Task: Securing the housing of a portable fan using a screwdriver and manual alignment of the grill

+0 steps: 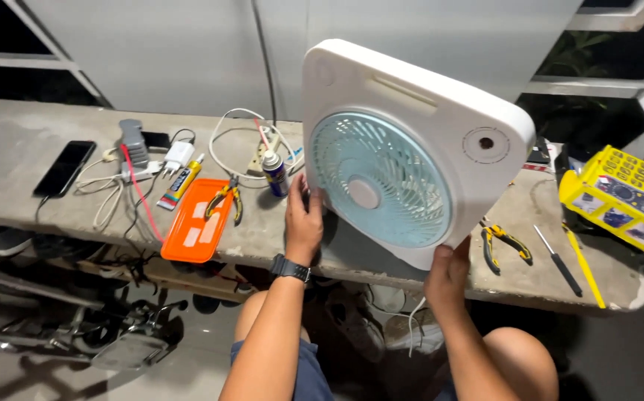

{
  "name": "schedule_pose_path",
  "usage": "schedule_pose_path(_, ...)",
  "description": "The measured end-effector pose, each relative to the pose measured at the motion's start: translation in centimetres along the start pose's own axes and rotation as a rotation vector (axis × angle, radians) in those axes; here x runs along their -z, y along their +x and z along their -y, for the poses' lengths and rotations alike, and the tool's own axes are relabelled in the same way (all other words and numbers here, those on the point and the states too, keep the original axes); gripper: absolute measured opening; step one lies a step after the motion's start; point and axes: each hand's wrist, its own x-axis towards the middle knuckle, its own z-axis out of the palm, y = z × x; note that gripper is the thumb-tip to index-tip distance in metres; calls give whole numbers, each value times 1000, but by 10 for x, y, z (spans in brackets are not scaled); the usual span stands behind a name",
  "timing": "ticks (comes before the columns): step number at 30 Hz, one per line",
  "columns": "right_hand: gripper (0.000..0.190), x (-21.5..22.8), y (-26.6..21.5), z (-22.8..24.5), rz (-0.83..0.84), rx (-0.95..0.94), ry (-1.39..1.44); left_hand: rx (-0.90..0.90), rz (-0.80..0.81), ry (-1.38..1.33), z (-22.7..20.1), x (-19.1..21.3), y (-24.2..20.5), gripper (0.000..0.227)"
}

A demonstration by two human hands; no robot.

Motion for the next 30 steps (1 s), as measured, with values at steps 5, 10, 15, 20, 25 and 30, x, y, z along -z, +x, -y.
schedule_pose_path(5,81,-1,0,-10,0,28,-13,90,72,64,-14,1,1,70)
schedule_pose_path(10,78,4,4,8,29,45,6,100,87,109,-6,1,2,73)
schedule_pose_path(15,70,7,0,1,43,10,66,115,96,148,-7,2,5,72)
schedule_pose_path(20,71,6,-7,-27,25,-4,108,130,100,158,0,2,7,73)
schedule_pose_path(25,66,11,-7,-18,16,-33,182,148,99,164,-5,3,7,76)
schedule_pose_path(30,72,22,3,-16,-3,-150,334,70,31,-8,3,7,6,66)
